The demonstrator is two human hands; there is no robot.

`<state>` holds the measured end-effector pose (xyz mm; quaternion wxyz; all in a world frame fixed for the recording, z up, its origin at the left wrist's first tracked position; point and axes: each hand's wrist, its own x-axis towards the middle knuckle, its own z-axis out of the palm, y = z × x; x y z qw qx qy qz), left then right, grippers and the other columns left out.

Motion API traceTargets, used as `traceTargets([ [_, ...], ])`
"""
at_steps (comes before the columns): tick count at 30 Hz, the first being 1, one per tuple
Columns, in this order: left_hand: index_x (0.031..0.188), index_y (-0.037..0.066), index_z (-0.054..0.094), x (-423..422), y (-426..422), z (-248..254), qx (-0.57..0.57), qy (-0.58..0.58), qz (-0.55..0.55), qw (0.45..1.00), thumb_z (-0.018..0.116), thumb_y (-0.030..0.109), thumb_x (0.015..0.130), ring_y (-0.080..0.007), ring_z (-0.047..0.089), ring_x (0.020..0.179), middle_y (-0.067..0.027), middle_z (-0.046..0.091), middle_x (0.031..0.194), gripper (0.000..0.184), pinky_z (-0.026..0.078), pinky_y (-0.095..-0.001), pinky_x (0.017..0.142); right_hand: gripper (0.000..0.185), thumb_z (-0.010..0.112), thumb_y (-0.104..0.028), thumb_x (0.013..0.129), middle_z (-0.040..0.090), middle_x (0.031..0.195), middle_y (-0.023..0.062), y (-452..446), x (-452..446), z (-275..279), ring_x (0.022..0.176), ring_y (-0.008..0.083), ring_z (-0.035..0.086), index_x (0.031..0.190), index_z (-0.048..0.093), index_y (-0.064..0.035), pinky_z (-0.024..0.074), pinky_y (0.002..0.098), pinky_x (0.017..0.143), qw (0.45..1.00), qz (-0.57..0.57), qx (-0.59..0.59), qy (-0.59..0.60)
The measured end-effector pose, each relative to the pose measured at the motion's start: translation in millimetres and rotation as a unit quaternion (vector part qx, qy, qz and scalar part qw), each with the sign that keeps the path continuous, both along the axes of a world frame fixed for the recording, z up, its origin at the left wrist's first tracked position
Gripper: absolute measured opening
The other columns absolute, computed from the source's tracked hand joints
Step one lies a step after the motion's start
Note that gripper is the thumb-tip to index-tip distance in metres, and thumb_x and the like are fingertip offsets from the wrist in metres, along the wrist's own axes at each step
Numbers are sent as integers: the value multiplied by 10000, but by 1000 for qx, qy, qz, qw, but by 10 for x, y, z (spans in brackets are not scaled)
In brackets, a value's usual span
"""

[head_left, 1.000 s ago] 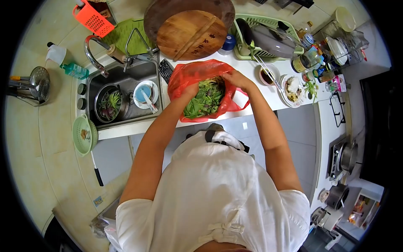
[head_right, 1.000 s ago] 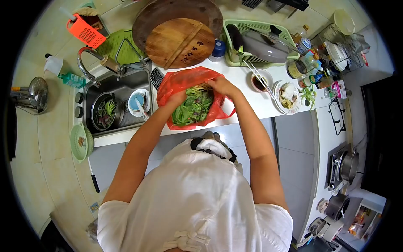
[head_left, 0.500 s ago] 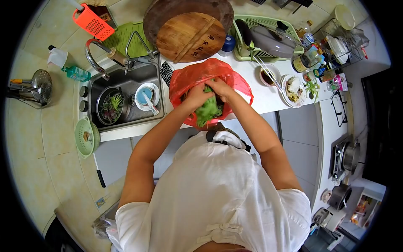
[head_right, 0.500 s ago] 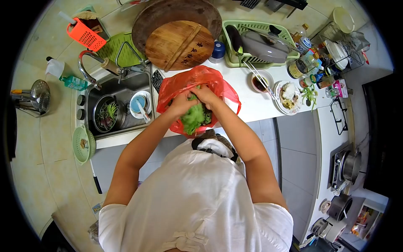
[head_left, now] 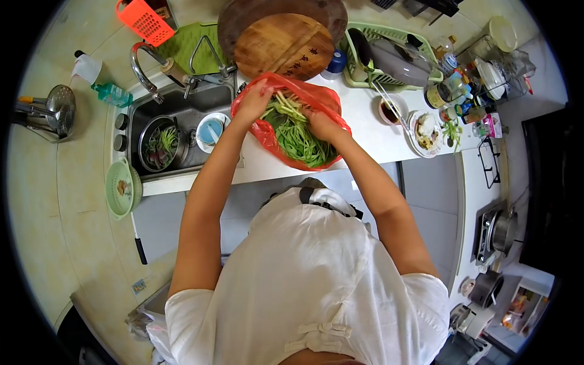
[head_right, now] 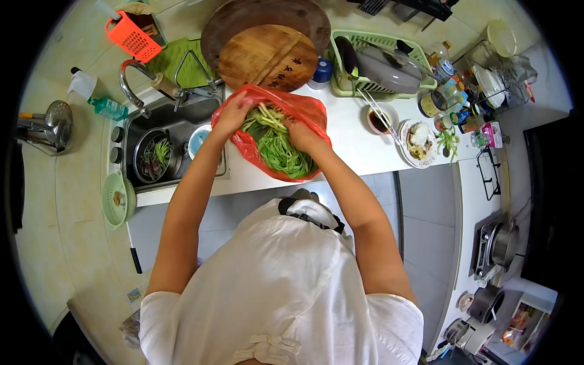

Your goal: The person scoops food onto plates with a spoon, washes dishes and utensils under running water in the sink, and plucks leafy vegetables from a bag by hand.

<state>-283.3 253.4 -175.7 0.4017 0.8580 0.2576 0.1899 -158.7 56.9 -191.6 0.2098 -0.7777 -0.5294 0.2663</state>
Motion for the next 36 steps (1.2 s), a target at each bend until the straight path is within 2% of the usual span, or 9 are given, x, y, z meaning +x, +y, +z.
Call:
traceTargets([
  [2,1215,1,552,1,62,-140,27,29,-52,998,517,309,933,-302,573,1099,-188,601,1182,418,423,-358,935,535,592,-52,798,563,1221,225,-1,-33,95,1075,335,579,1321,484,-76,443,370,937,994,0,-85,-67],
  [5,1038,-18,617,-43,-160,-61,81,100,-149,980,539,218,888,-365,588,984,-213,635,1023,290,457,-408,863,553,588,-85,823,538,1275,206,-106,62,184,1127,310,557,1357,443,-78,411,352,984,997,55,-27,45],
  [9,859,-2,600,-91,-575,-2,165,20,-68,984,528,129,847,-383,607,776,-223,633,844,150,469,-489,728,486,551,-106,871,589,1224,131,-217,282,213,1110,227,550,1343,457,-41,404,318,978,982,0,5,190],
  [16,972,47,600,46,-668,-112,160,96,-151,971,446,57,856,-357,637,820,-209,641,861,194,485,-482,716,368,510,-128,934,573,1231,65,-253,370,352,1105,176,544,1292,489,-43,422,313,958,865,-191,46,461],
  [24,939,43,597,-34,-688,-79,271,88,-194,939,522,99,847,-339,625,886,-158,642,874,130,481,-476,734,451,513,-337,961,535,1267,58,-377,286,622,1173,170,492,1306,475,-50,388,329,999,812,-166,95,552],
  [27,984,37,611,-59,-726,26,182,33,-243,952,565,108,847,-368,610,846,-154,629,842,161,478,-470,724,552,518,-370,953,469,1356,82,-333,380,507,1251,184,424,1375,404,-32,355,348,1034,825,-241,126,496],
  [30,1104,39,600,-222,-830,165,95,-36,-200,974,542,95,895,-280,613,744,-112,603,750,225,487,-379,676,403,494,-278,969,565,1223,78,-323,367,406,1139,183,512,1295,488,-41,380,334,993,832,-316,165,424],
  [33,1255,42,542,-328,-805,274,-222,16,-183,958,479,98,948,-138,562,685,-32,548,707,318,467,-267,642,340,492,-219,966,599,1161,65,-336,422,407,1104,177,535,1247,538,-34,405,320,962,845,-261,64,463],
  [36,1319,34,491,-395,-748,352,-305,-24,-196,932,430,81,963,-66,493,674,18,494,713,364,445,-214,634,316,501,-167,956,580,1206,64,-353,297,456,1131,179,534,1241,542,-37,415,302,970,864,-158,66,473],
])
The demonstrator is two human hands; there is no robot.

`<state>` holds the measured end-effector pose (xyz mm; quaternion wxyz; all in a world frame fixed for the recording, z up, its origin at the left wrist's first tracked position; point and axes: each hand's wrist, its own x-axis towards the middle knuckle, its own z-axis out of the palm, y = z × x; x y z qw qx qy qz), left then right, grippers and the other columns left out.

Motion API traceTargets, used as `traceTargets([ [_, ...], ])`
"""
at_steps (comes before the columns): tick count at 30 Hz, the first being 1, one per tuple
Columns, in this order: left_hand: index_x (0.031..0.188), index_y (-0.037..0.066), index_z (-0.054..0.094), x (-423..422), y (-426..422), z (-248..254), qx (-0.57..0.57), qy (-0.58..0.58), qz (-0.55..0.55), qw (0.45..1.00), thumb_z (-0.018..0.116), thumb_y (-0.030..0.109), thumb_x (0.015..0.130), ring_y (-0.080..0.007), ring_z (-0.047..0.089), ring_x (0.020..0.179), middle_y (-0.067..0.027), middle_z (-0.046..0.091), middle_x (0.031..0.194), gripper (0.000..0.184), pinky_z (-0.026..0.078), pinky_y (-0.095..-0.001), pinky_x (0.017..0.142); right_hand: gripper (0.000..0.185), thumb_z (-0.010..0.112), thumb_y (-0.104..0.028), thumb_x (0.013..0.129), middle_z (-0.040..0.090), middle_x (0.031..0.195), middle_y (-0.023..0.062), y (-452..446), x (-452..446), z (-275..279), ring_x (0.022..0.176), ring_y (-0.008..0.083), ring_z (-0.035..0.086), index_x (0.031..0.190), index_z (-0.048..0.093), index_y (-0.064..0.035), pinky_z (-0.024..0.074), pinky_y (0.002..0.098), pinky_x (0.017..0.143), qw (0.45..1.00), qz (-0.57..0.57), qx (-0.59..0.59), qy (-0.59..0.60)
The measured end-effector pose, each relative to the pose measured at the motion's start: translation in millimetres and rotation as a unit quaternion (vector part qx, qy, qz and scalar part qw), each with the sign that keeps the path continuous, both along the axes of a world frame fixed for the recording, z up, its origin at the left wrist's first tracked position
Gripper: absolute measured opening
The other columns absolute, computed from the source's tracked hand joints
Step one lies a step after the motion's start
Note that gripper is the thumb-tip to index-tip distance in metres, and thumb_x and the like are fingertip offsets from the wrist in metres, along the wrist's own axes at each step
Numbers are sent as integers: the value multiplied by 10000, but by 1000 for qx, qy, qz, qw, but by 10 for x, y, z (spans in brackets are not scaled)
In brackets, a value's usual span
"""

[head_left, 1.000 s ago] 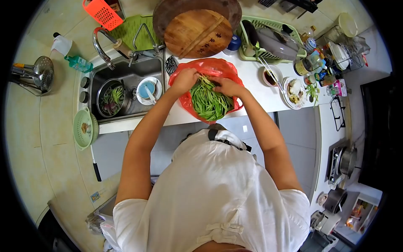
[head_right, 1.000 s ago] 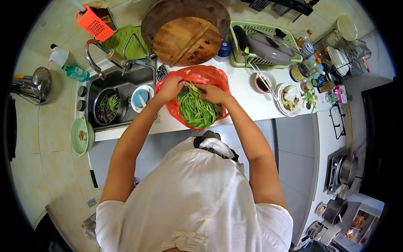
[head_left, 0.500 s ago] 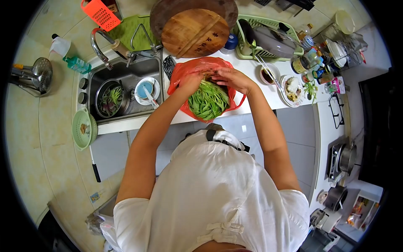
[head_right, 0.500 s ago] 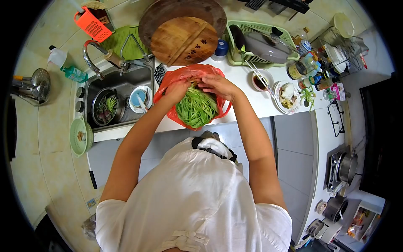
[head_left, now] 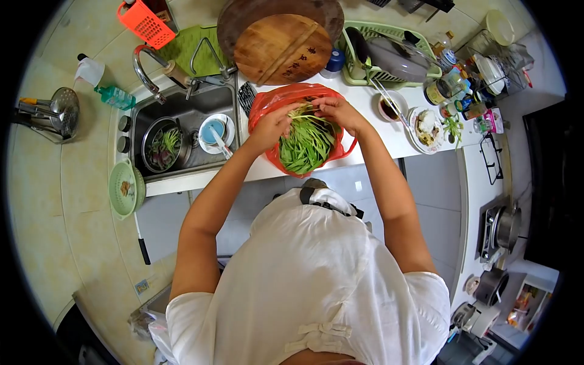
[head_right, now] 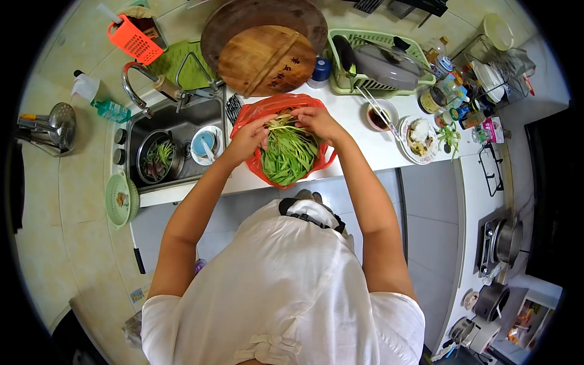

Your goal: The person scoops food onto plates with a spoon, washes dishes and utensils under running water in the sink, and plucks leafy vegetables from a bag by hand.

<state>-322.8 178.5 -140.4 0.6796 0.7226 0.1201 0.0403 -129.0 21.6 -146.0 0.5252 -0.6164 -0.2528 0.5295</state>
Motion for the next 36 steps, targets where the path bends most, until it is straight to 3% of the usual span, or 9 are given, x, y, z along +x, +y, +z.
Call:
traceTargets([
  [4,1299,34,516,-56,76,-16,-20,-14,-39,999,421,78,959,-76,515,684,15,506,725,356,441,-220,642,336,540,-32,889,611,1132,57,-10,-230,56,1067,153,558,1225,552,-16,449,278,917,981,46,88,-165],
  [14,998,9,593,-103,106,-128,7,65,27,997,481,142,955,-81,522,611,12,550,683,179,428,-224,584,264,528,-48,883,655,1035,117,-70,-240,57,946,194,624,1136,598,-17,472,317,857,980,57,33,-189],
  [17,966,11,585,-59,84,-202,11,52,21,998,494,149,953,-89,523,594,3,549,675,166,423,-225,563,246,559,-118,868,656,1014,166,-16,-410,62,889,273,643,1089,623,-34,476,388,834,849,49,125,-511],
  [24,899,25,552,68,1,-56,81,36,8,996,476,146,961,-99,514,582,-9,536,668,155,420,-232,554,177,556,-188,849,650,805,173,189,-665,153,800,358,619,924,624,-43,477,436,740,739,60,66,-667],
  [27,898,29,535,90,-5,-23,57,30,13,998,460,140,968,-94,503,600,-7,519,678,150,422,-232,573,167,521,-163,852,635,768,167,222,-730,233,752,312,631,853,590,-11,488,411,704,799,9,43,-600],
  [30,899,33,519,111,17,-52,-2,-19,-14,1000,451,137,971,-89,491,626,-4,503,694,143,426,-239,590,166,479,-147,873,581,679,97,250,-597,-48,621,218,578,784,552,-28,490,364,656,945,-28,113,-306],
  [32,898,39,509,107,47,-125,-26,-38,-21,999,444,135,973,-84,484,640,2,494,703,138,429,-242,597,141,440,-123,893,464,664,-24,184,-480,-91,604,86,462,835,555,-67,468,267,658,990,-101,90,52],
  [34,896,49,501,78,120,-261,-27,-29,-11,999,434,132,976,-76,477,649,9,488,709,133,432,-244,598,122,496,-189,918,416,643,-42,92,-398,-57,586,56,398,878,571,-102,442,224,644,985,-132,83,80],
  [36,896,48,497,58,180,-426,80,4,23,997,447,126,961,-129,518,648,-29,519,712,113,447,-279,603,136,528,-232,923,399,636,-47,6,-385,64,587,52,386,898,575,-107,432,216,647,986,-158,21,54],
])
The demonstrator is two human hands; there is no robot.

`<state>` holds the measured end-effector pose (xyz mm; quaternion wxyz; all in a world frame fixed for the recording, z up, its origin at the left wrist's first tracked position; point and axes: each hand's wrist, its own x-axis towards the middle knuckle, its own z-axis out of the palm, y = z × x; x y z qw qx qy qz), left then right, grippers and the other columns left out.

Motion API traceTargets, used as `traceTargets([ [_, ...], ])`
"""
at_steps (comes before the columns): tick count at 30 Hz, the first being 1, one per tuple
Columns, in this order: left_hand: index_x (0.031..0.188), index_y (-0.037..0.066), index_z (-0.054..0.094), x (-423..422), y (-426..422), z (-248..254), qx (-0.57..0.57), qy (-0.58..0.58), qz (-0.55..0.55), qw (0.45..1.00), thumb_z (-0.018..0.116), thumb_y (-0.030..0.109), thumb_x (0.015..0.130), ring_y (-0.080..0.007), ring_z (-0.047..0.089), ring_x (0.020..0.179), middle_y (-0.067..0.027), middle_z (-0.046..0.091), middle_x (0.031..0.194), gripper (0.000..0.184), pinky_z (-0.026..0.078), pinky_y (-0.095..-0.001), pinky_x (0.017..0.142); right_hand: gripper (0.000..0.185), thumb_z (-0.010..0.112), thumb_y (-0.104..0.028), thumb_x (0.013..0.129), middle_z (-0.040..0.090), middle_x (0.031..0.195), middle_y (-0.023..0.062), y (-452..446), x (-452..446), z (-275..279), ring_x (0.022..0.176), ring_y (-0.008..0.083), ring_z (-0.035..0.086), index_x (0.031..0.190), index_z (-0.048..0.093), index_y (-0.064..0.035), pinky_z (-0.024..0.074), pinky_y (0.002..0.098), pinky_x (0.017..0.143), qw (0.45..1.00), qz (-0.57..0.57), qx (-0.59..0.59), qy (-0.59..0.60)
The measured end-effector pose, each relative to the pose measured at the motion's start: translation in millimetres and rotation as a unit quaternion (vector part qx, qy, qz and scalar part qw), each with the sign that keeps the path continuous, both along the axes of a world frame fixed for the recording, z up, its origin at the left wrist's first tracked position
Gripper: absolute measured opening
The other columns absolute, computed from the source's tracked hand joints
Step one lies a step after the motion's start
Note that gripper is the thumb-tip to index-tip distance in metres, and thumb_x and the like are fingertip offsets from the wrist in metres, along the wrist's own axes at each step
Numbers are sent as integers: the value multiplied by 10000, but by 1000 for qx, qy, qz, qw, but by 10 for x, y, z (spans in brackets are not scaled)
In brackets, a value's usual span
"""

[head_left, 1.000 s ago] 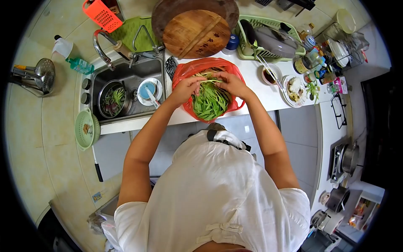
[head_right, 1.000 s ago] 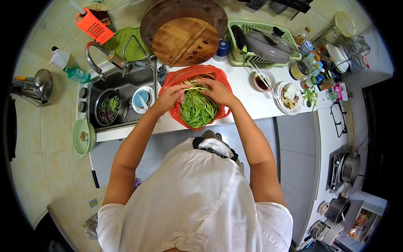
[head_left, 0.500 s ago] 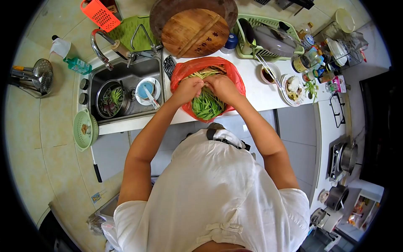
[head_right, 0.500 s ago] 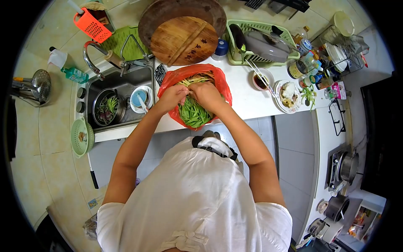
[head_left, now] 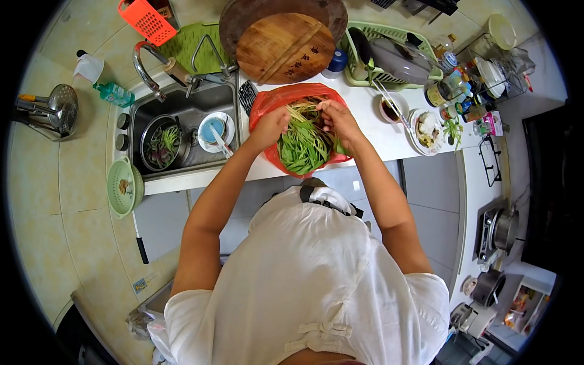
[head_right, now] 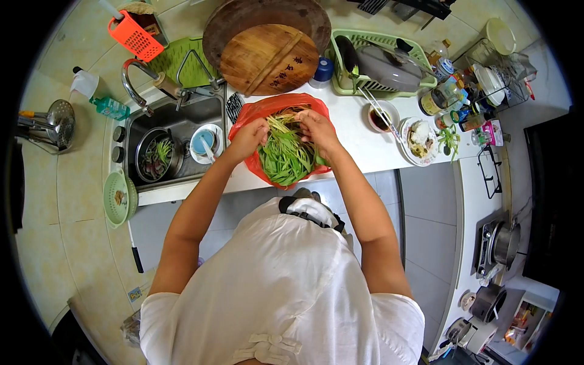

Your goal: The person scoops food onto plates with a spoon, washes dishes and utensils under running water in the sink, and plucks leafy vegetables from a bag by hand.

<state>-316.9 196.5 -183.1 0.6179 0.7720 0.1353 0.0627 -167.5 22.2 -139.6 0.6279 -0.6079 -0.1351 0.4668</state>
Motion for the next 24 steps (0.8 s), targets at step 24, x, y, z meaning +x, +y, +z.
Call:
traceTargets([
  [24,938,74,594,189,-116,28,467,-3,11,884,632,73,763,-323,547,950,-123,552,946,179,442,-438,814,261,632,-220,836,639,926,224,-111,-194,-390,865,351,631,1063,650,-93,480,430,783,900,44,-150,-407],
])
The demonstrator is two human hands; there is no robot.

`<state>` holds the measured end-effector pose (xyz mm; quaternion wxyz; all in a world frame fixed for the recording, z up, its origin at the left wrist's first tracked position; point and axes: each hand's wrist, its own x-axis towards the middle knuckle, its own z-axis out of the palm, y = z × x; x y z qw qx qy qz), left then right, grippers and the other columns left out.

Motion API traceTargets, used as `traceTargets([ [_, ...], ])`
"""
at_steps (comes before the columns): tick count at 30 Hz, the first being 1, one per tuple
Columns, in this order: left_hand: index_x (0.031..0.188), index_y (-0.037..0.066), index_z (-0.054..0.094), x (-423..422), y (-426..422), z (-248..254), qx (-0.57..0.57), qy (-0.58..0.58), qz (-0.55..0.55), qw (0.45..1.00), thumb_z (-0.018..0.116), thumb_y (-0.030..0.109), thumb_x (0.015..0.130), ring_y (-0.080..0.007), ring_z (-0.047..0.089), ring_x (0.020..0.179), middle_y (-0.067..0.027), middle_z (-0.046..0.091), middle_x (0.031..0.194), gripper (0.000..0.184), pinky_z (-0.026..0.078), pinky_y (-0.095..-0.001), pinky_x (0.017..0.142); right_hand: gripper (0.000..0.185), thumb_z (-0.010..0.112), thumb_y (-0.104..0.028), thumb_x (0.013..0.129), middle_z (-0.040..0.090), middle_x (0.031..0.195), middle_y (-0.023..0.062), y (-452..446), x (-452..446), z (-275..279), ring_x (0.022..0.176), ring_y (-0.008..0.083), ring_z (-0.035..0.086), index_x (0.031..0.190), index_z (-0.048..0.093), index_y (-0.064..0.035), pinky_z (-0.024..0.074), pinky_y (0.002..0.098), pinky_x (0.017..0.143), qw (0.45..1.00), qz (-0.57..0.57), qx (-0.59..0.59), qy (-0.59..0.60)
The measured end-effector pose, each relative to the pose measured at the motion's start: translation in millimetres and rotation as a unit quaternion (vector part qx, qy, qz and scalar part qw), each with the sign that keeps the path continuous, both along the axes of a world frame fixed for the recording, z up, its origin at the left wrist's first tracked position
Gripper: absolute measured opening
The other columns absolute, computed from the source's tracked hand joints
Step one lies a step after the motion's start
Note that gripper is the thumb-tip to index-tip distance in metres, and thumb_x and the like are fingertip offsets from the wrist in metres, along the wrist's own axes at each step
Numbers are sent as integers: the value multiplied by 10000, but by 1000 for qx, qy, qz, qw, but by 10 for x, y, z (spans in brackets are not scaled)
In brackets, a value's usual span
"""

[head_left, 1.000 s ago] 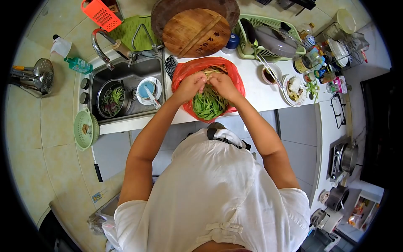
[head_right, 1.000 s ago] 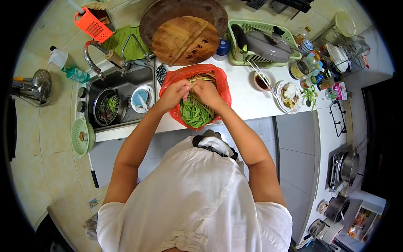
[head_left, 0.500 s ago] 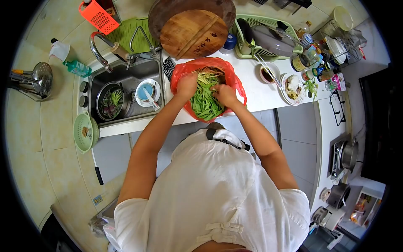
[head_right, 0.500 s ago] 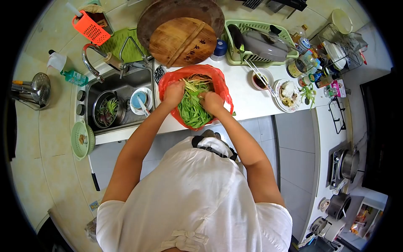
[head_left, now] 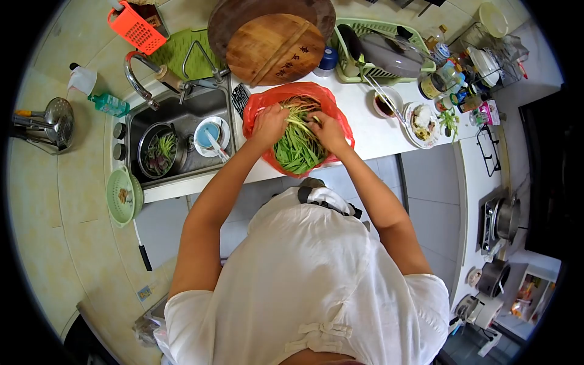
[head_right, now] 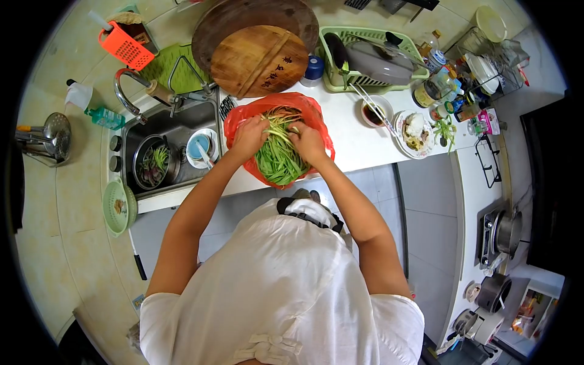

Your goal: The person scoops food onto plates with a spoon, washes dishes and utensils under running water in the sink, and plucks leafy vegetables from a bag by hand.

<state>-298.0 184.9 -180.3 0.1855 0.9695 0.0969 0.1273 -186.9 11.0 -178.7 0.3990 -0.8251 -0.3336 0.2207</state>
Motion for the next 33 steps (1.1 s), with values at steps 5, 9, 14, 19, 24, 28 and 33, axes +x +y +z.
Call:
traceTargets([
  [5,900,73,593,-83,-94,308,-23,-95,-19,995,686,74,720,-303,528,921,-101,526,898,203,431,-432,790,243,603,-250,873,630,991,204,27,172,-93,892,334,616,1022,672,-71,466,399,793,998,58,5,-19],
  [9,913,81,598,-107,-63,389,-15,-112,-17,993,699,87,719,-296,525,905,-91,550,894,219,426,-428,781,260,586,-275,902,651,800,115,87,217,-82,747,200,601,946,680,-37,465,330,731,979,35,88,178],
  [14,892,94,654,-129,24,447,-42,-60,-16,997,682,157,759,-292,539,849,-83,636,844,149,425,-428,777,252,565,-246,926,662,762,47,109,295,300,723,123,590,950,676,-20,464,287,712,982,154,14,105],
  [19,875,100,699,-125,215,415,-143,-30,-4,989,606,227,827,-306,581,835,-96,675,867,165,445,-418,778,230,551,-210,935,661,829,64,115,394,269,785,142,600,987,680,-27,467,290,746,979,101,62,166],
  [24,913,78,684,-166,228,579,-175,0,62,983,599,246,838,-327,629,762,-158,660,810,203,480,-409,712,209,589,-198,887,671,875,124,39,322,499,818,207,635,976,685,-35,489,339,788,989,129,72,11],
  [28,857,104,701,-229,205,744,-134,7,120,984,602,287,789,-347,633,703,-162,655,733,219,490,-426,679,197,596,-190,849,655,847,198,-10,430,237,794,340,633,940,677,-35,495,415,769,963,141,-142,-180],
  [33,813,124,720,-319,255,851,-92,27,135,986,599,291,744,-348,633,671,-163,642,662,218,496,-444,650,205,565,-157,842,656,882,207,-13,291,331,826,370,632,983,658,-40,493,425,779,981,58,-120,-143],
])
